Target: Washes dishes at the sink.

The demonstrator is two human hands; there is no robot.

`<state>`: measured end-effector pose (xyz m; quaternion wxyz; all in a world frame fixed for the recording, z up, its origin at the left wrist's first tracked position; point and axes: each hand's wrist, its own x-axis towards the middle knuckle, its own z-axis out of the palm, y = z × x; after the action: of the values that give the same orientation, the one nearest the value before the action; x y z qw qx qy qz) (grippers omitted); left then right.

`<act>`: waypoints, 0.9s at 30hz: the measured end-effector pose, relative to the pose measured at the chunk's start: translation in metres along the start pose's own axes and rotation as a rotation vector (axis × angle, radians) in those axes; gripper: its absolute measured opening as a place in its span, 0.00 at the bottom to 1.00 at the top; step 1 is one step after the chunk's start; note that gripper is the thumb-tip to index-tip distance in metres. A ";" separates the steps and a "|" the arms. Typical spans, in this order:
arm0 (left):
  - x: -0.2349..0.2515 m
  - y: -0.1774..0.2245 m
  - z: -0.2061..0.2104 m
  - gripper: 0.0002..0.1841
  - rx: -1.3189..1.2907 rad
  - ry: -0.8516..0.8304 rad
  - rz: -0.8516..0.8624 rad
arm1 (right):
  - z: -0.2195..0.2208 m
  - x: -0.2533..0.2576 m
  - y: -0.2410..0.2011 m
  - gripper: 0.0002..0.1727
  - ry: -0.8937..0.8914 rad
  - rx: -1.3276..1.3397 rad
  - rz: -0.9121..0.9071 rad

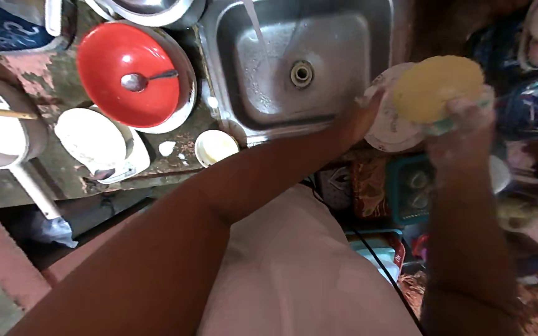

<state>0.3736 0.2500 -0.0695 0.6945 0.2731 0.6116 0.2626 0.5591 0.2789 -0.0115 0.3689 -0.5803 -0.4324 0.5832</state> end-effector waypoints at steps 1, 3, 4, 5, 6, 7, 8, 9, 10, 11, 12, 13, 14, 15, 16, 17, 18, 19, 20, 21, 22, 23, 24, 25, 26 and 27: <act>-0.012 0.000 -0.007 0.42 -0.131 -0.054 0.040 | 0.014 -0.004 0.007 0.33 -0.035 0.006 0.002; -0.037 -0.005 -0.025 0.35 -0.328 -0.080 0.123 | 0.043 -0.011 0.022 0.34 -0.125 0.007 0.018; -0.045 -0.010 -0.036 0.31 -0.404 -0.045 0.172 | 0.059 -0.015 0.027 0.31 -0.169 -0.021 0.026; -0.053 -0.016 -0.049 0.31 -0.453 0.005 0.214 | 0.072 -0.019 0.032 0.29 -0.229 -0.049 0.035; -0.061 -0.021 -0.064 0.30 -0.472 0.064 0.248 | 0.084 -0.022 0.036 0.26 -0.277 -0.084 0.050; -0.069 -0.024 -0.080 0.31 -0.443 0.128 0.260 | 0.095 -0.024 0.039 0.22 -0.309 -0.116 0.074; -0.078 -0.028 -0.097 0.32 -0.393 0.185 0.275 | 0.104 -0.024 0.044 0.18 -0.320 -0.122 0.099; -0.088 -0.032 -0.113 0.32 -0.338 0.237 0.289 | 0.112 -0.021 0.052 0.17 -0.325 -0.087 0.127; -0.097 -0.035 -0.129 0.30 -0.290 0.277 0.313 | 0.121 -0.019 0.058 0.22 -0.334 -0.047 0.169; -0.108 -0.040 -0.143 0.29 -0.263 0.306 0.348 | 0.129 -0.019 0.063 0.24 -0.325 0.010 0.214; -0.117 -0.045 -0.156 0.26 -0.216 0.337 0.389 | 0.138 -0.021 0.064 0.23 -0.327 0.039 0.242; -0.127 -0.049 -0.168 0.24 -0.128 0.372 0.418 | 0.149 -0.025 0.064 0.21 -0.319 0.044 0.258; -0.137 -0.053 -0.178 0.23 -0.039 0.403 0.437 | 0.161 -0.029 0.062 0.20 -0.321 0.038 0.273; -0.148 -0.055 -0.187 0.23 0.045 0.430 0.436 | 0.175 -0.032 0.061 0.22 -0.360 0.048 0.278; -0.157 -0.058 -0.194 0.24 0.108 0.443 0.433 | 0.190 -0.035 0.059 0.24 -0.419 0.084 0.277; -0.166 -0.061 -0.200 0.26 0.159 0.439 0.429 | 0.206 -0.039 0.058 0.24 -0.480 0.141 0.279; -0.172 -0.064 -0.204 0.27 0.212 0.437 0.413 | 0.222 -0.043 0.059 0.25 -0.538 0.213 0.293; -0.177 -0.068 -0.208 0.27 0.279 0.452 0.396 | 0.238 -0.048 0.060 0.26 -0.604 0.283 0.308; -0.179 -0.072 -0.211 0.26 0.354 0.483 0.384 | 0.253 -0.054 0.061 0.28 -0.672 0.330 0.314; -0.181 -0.077 -0.212 0.25 0.408 0.511 0.384 | 0.267 -0.059 0.061 0.29 -0.733 0.339 0.306; -0.183 -0.081 -0.213 0.25 0.441 0.540 0.392 | 0.280 -0.064 0.061 0.29 -0.783 0.339 0.297; -0.186 -0.084 -0.215 0.27 0.460 0.574 0.400 | 0.291 -0.069 0.059 0.29 -0.805 0.340 0.304; -0.188 -0.087 -0.217 0.27 0.472 0.623 0.408 | 0.301 -0.074 0.058 0.29 -0.814 0.342 0.310; -0.191 -0.090 -0.220 0.28 0.468 0.675 0.412 | 0.310 -0.077 0.057 0.29 -0.815 0.352 0.311; -0.193 -0.093 -0.223 0.29 0.450 0.718 0.404 | 0.317 -0.081 0.057 0.28 -0.819 0.365 0.307; -0.196 -0.094 -0.226 0.31 0.425 0.747 0.392 | 0.322 -0.084 0.056 0.28 -0.829 0.376 0.300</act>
<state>0.1299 0.0590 -0.0201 0.2928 0.4065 0.7967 0.3380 0.2469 0.1565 -0.0491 0.1753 -0.2781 -0.3416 0.8805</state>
